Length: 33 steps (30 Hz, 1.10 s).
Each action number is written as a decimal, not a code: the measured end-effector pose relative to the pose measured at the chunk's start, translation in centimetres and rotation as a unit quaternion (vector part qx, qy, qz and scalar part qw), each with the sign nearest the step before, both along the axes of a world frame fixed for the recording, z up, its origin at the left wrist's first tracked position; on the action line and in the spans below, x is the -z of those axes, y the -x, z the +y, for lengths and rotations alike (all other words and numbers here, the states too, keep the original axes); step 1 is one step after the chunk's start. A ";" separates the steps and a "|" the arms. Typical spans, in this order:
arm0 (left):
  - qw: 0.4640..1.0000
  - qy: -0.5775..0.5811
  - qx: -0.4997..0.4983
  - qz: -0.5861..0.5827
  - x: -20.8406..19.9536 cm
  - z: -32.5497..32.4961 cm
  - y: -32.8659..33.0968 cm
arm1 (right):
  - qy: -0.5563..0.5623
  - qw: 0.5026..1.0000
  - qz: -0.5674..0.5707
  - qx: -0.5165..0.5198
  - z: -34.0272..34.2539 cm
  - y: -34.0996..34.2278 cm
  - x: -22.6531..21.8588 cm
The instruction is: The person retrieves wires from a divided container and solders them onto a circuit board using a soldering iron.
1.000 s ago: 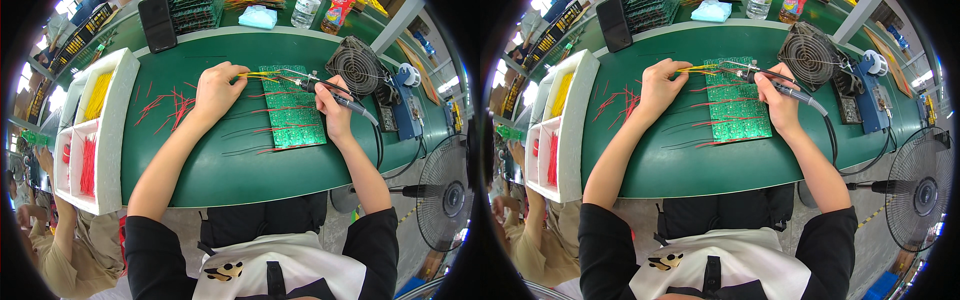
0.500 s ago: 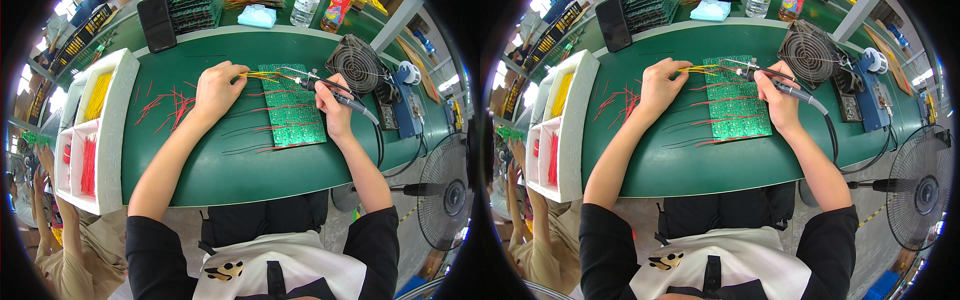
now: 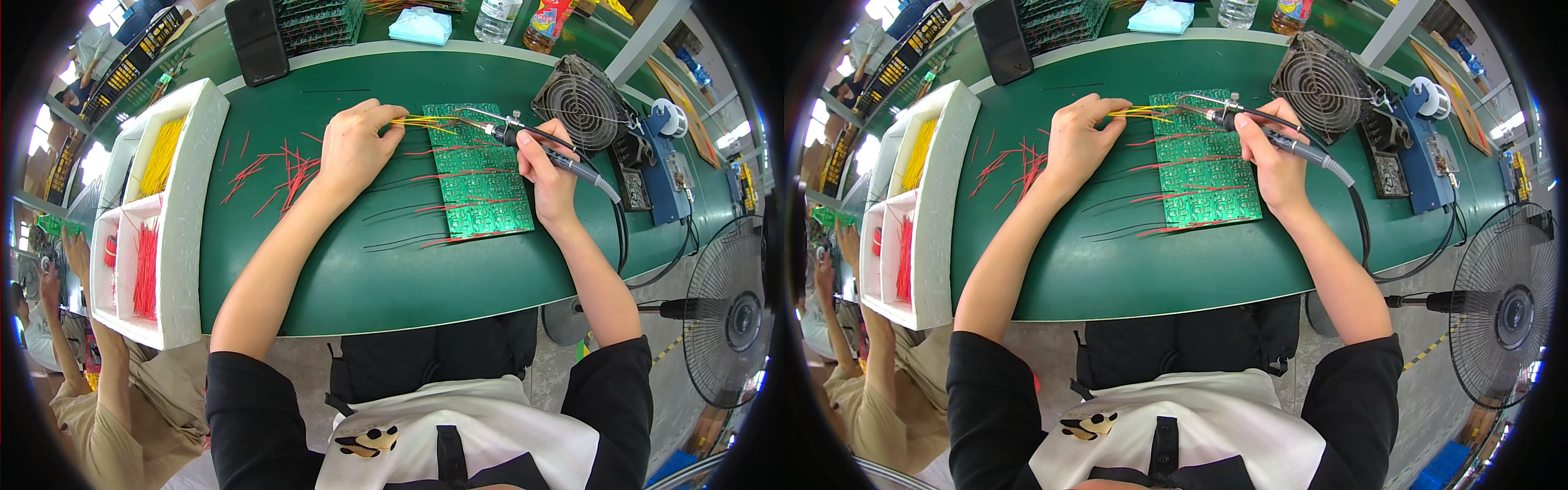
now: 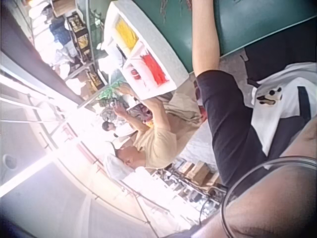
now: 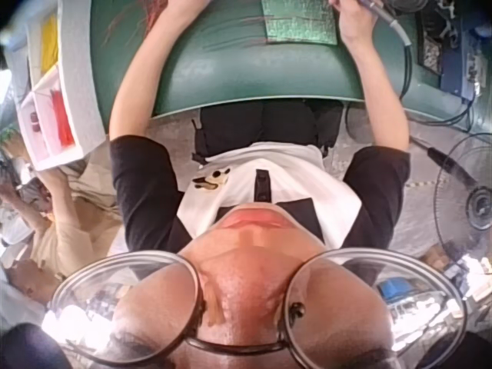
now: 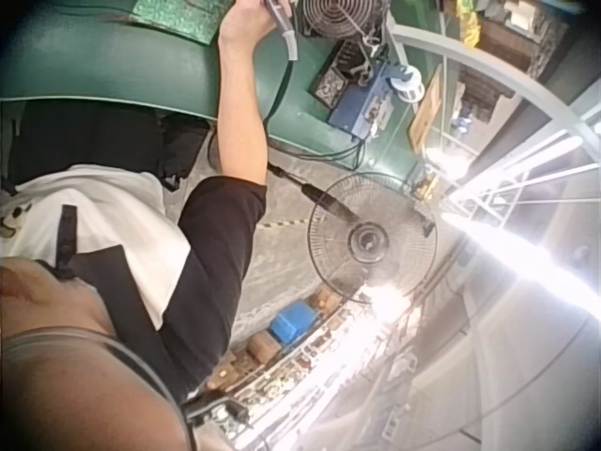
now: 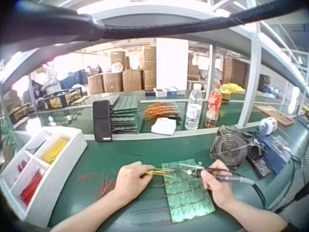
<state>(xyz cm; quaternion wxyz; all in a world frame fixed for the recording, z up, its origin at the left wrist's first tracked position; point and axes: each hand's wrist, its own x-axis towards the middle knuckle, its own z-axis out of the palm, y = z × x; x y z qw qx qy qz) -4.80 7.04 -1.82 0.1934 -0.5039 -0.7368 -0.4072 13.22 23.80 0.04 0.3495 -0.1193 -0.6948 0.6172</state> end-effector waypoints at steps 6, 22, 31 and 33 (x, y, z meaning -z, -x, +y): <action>1.000 0.011 -0.011 -0.012 -0.4 -0.1 -0.4 | 0.002 1.000 -0.005 -0.004 0.0 0.0 0.0; 0.999 0.026 -0.019 -0.018 -0.5 -0.2 -0.4 | 0.008 0.998 0.062 0.021 0.3 -0.4 -0.2; 0.998 0.020 -0.036 -0.052 -1.4 -0.6 -0.7 | -0.029 0.990 0.091 0.103 1.2 -1.3 -0.9; 0.998 -0.002 -0.032 -0.056 -1.2 -1.1 -0.1 | -0.051 0.985 0.113 0.117 1.6 -1.7 -1.4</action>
